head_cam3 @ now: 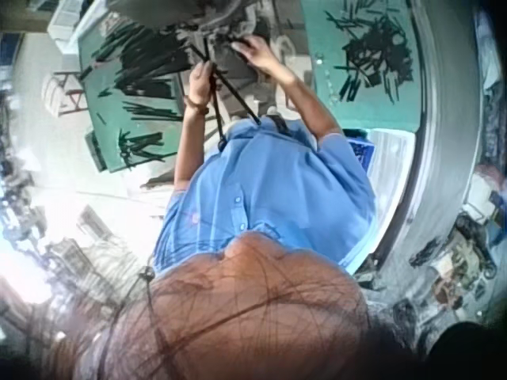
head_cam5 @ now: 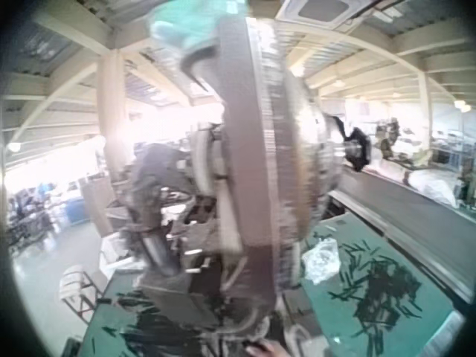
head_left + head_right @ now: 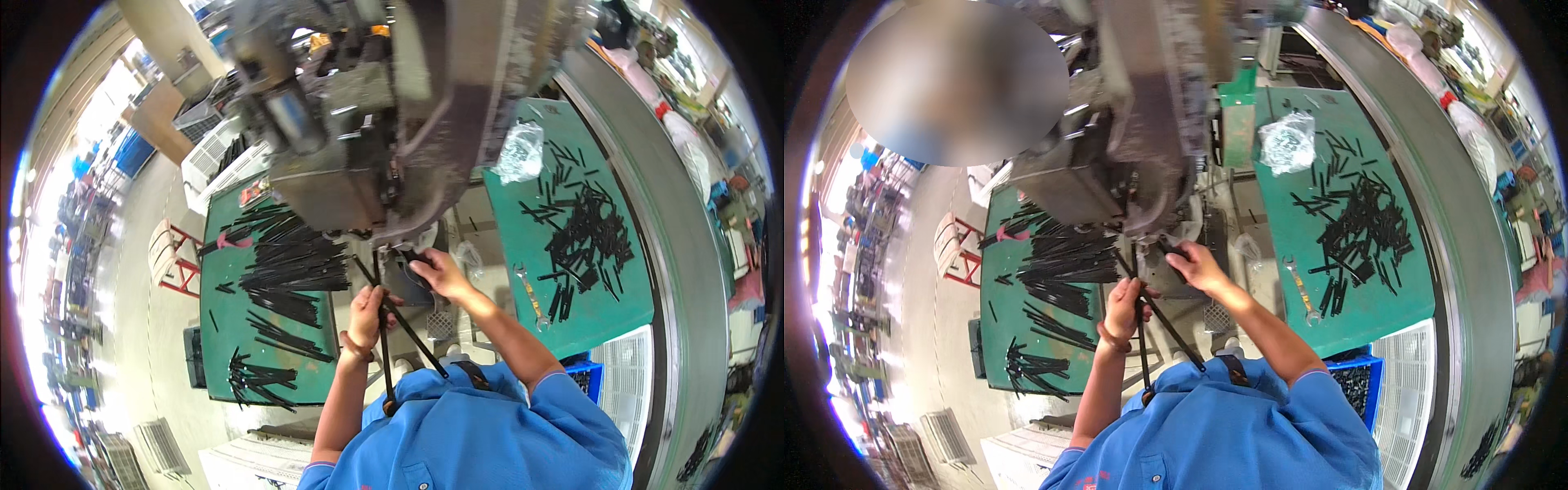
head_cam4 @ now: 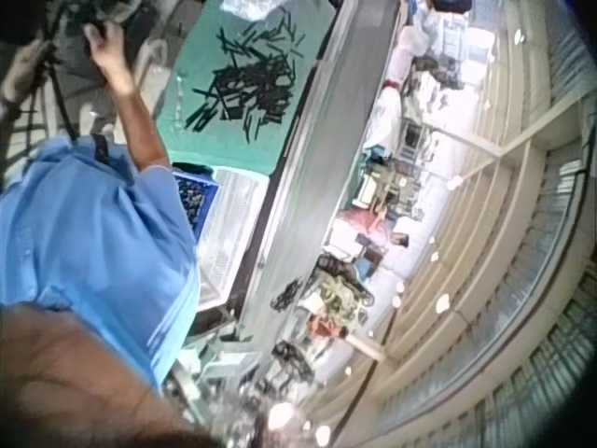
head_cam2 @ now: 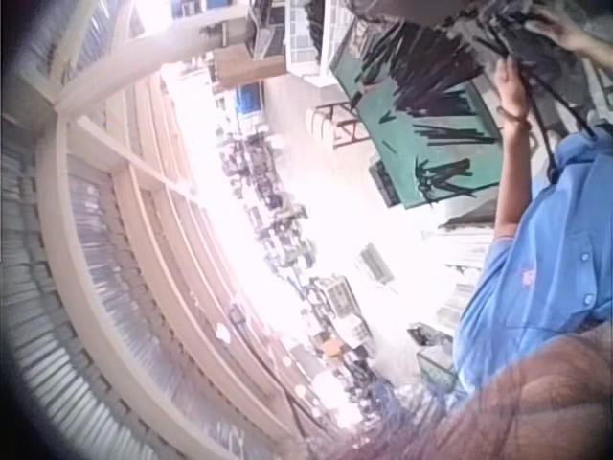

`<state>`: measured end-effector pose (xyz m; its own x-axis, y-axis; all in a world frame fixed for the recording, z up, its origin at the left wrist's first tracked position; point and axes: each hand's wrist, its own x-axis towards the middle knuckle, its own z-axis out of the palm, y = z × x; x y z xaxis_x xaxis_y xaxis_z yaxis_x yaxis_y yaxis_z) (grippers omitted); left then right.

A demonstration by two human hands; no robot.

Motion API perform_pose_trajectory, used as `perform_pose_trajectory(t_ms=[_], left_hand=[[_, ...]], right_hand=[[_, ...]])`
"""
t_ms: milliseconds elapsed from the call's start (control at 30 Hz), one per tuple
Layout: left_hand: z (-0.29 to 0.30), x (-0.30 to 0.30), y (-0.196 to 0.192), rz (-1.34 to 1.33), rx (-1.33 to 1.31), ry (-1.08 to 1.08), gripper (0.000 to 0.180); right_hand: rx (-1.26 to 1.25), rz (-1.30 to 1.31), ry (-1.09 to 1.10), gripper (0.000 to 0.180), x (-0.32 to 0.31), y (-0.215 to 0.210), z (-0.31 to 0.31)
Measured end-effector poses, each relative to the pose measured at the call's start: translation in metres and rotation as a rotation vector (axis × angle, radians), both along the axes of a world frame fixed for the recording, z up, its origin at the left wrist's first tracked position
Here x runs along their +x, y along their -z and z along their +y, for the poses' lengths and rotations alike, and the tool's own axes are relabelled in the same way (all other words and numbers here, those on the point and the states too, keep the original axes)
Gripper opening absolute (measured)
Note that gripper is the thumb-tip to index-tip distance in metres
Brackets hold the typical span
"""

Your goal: The person repeatedly picks up black metal rods from a green table, inserts them into a press machine, and removes the assembled pieces. The person places the finished assemblies into a white plastic basket. The process is repeated continuously throughout the clip.

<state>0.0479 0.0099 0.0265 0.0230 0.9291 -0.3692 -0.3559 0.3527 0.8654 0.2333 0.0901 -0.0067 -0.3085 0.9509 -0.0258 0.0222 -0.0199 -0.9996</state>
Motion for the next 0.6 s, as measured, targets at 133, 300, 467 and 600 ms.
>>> perform_pose_trajectory(t_ms=[133, 300, 467, 600], left_hand=[[0.001, -0.008, -0.002, -0.045, -0.006, 0.069, 0.02], [0.004, -0.014, 0.006, -0.09, 0.013, 0.113, 0.019], [0.006, -0.022, 0.001, -0.092, 0.017, 0.154, 0.017], [0.008, -0.02, -0.001, -0.102, 0.006, 0.183, 0.019]], right_hand=[[0.172, -0.007, -0.018, 0.028, -0.047, -0.02, 0.005], [0.178, -0.155, 0.111, 0.025, -0.058, -0.025, 0.004], [-0.188, -0.215, 0.029, 0.023, -0.059, -0.033, 0.004], [-0.239, -0.14, 0.116, 0.028, -0.038, -0.017, -0.008]])
